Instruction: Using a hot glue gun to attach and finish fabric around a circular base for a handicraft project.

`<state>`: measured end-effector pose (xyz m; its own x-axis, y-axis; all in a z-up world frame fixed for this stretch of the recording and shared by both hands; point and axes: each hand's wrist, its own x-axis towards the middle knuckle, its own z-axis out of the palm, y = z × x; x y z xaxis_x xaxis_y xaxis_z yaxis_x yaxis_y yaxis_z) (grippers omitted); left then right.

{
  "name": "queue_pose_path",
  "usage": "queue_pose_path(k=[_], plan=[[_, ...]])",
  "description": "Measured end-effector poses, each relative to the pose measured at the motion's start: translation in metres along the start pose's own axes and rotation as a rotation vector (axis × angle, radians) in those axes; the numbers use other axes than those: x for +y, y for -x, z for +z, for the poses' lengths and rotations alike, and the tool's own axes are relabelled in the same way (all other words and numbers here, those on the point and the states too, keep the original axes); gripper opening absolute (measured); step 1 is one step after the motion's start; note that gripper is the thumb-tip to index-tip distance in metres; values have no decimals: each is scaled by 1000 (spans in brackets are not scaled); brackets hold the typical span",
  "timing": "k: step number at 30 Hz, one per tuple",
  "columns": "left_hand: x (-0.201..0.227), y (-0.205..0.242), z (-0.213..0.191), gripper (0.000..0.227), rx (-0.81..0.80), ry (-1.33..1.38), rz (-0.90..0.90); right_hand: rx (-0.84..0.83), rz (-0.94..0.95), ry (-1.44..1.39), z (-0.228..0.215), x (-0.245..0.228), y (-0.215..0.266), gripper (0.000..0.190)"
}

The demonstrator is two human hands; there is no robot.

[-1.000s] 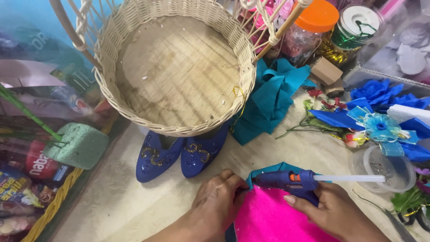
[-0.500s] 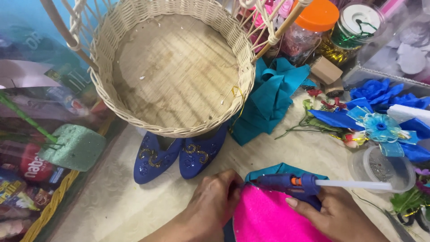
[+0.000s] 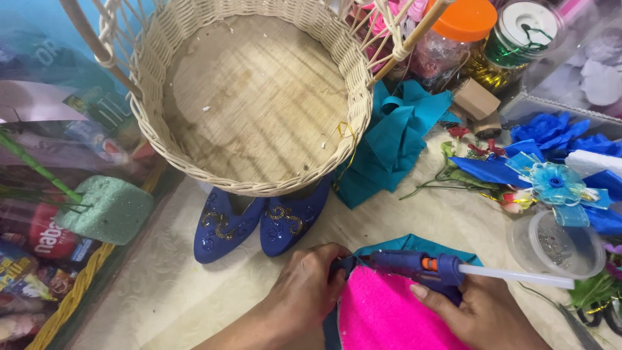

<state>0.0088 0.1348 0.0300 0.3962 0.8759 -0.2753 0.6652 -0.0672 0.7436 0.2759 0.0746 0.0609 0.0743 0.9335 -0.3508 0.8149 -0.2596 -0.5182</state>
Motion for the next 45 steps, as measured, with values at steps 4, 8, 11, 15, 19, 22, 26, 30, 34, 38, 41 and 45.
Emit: queue_pose_path(k=[4,8,11,15,19,22,26,30,34,38,41,45], plan=[[-1,1,-1,31,15,49,45,9,10,52,1,7,-3,52],[-1,1,-1,31,22,50,51,62,-172,-73,4,10,-2,51],[0,1,-1,32,13,49,40,78,-204,-84,5,10,-2,50],[5,2,-6,33,-9,53,20,31,-33,59,2,12,-5,42],[-5,0,2,32,52,74,180,18,-24,68,-1,23,-7,23],[-7,0,5,34,51,47,187,-12,41,163,-8,24,-6,27],[-10,0,10,32,93,25,249,-108,195,356,-12,24,-4,38],[-14,-1,17,31,96,-55,252,-104,156,313,-11,22,-6,34],[-14,1,24,30,141,-95,295,-85,135,297,-11,21,-6,36],[-18,-1,36,24,256,-163,490,-98,164,265,-10,20,-6,39],[-13,2,32,25,216,-194,484,-97,195,256,-13,14,-6,39],[-14,4,38,26,249,-202,583,-163,252,330,-22,17,-6,39]])
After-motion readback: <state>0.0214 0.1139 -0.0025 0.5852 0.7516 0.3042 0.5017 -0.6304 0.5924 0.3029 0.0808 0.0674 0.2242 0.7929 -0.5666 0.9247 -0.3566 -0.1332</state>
